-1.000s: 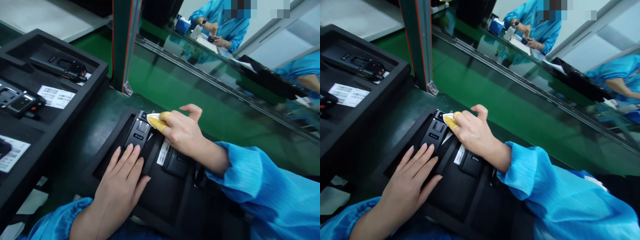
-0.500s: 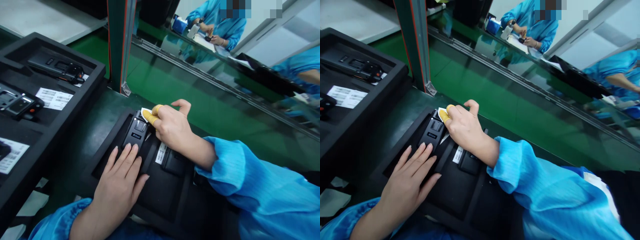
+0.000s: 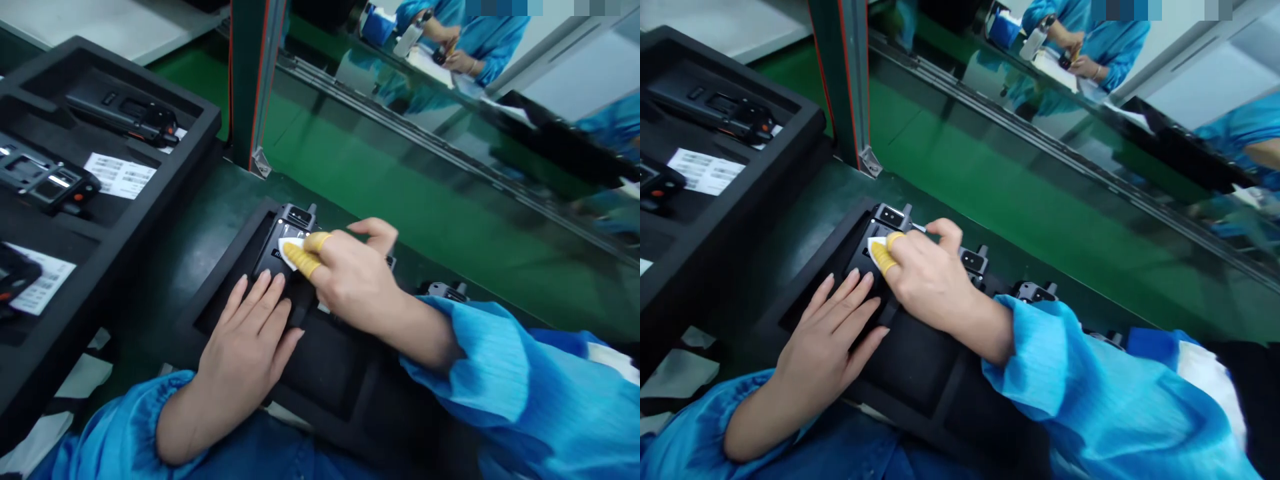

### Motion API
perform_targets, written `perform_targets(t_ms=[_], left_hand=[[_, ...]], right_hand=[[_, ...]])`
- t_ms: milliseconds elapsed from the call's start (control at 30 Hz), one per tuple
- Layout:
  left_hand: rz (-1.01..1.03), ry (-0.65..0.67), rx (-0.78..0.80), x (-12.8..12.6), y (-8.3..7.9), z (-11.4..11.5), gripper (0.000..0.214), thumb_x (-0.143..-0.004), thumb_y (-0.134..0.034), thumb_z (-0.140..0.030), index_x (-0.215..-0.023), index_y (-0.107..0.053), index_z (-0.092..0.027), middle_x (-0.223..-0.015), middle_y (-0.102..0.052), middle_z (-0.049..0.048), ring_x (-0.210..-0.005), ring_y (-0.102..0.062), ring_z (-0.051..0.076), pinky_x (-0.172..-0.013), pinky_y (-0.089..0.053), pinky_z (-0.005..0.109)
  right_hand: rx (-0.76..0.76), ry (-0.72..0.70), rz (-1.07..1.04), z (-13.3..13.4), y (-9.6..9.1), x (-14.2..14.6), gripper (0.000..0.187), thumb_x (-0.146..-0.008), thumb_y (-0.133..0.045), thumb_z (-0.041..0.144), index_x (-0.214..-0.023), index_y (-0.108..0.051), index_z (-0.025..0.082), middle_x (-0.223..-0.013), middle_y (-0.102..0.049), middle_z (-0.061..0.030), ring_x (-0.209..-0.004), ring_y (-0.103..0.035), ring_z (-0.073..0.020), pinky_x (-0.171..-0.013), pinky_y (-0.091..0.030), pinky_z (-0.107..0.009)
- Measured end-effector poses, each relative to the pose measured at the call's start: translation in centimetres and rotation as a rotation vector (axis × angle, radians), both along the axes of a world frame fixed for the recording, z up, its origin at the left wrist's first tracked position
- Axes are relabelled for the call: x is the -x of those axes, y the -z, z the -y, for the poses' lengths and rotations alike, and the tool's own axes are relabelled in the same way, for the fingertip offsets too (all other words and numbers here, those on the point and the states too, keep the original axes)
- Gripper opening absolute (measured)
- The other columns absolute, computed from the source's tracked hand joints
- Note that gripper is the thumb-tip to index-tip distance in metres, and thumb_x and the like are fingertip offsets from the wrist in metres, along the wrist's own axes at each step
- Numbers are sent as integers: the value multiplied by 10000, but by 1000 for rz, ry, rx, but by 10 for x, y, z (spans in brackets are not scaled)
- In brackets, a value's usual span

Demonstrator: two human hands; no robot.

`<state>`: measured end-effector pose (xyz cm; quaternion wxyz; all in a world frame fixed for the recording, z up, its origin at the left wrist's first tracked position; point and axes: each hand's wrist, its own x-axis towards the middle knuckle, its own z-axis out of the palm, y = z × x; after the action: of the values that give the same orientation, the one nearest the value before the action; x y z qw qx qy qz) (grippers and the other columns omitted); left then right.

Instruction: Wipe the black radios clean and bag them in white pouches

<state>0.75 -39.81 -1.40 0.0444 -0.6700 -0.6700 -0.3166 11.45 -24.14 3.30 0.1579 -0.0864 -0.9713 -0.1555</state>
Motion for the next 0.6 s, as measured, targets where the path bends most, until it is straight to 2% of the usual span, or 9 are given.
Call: perform_targets(t_ms=[67,167,267,333,433,600], left_hand=[[-10,-4,6,1,0,0,247,-930,-509,-255,-1047,-651,-89,-1219,-661,155,-1191,-590,299,-1053,-427,492],[-25,4,15,1,-1,0,254,-935,-494,-258,-1051,-649,-93,-1213,-665,151,-1180,-597,301,-1039,-443,500],[-34,4,10,2,-2,0,244,-935,-492,-255,-1045,-646,-100,-1222,-660,150,-1183,-596,296,-1041,-444,503],[-40,3,11,2,-2,0,229,-931,-500,-253,-1034,-645,-108,-1234,-653,151,-1197,-587,294,-1049,-438,505],[-57,4,18,4,0,0,219,-924,-513,-255,-1035,-644,-118,-1249,-643,157,-1218,-569,299,-1054,-431,519],[-104,56,-7,9,4,1,225,-895,-553,-248,-1069,-633,-130,-1271,-615,203,-1233,-547,338,-1040,-426,553]], right_hand=[[2,-71,-15,6,6,11,384,-955,-352,125,-781,-687,195,-731,-580,3,-723,-440,-130,-858,-168,-377],[-19,-101,-36,8,12,16,368,-944,-375,115,-734,-668,188,-701,-543,5,-710,-412,-131,-870,-168,-386],[-14,-89,-2,6,10,4,381,-943,-357,105,-710,-650,176,-701,-553,2,-708,-417,-128,-880,-167,-384],[31,-30,34,6,5,-15,373,-935,-350,96,-720,-644,170,-728,-577,-2,-712,-431,-122,-875,-174,-376],[121,164,38,6,-10,-57,327,-925,-369,148,-794,-666,191,-759,-601,-10,-741,-469,-136,-851,-208,-378],[144,715,-135,23,-43,-156,297,-894,-418,247,-956,-708,238,-863,-630,-56,-850,-514,-198,-845,-273,-429]])
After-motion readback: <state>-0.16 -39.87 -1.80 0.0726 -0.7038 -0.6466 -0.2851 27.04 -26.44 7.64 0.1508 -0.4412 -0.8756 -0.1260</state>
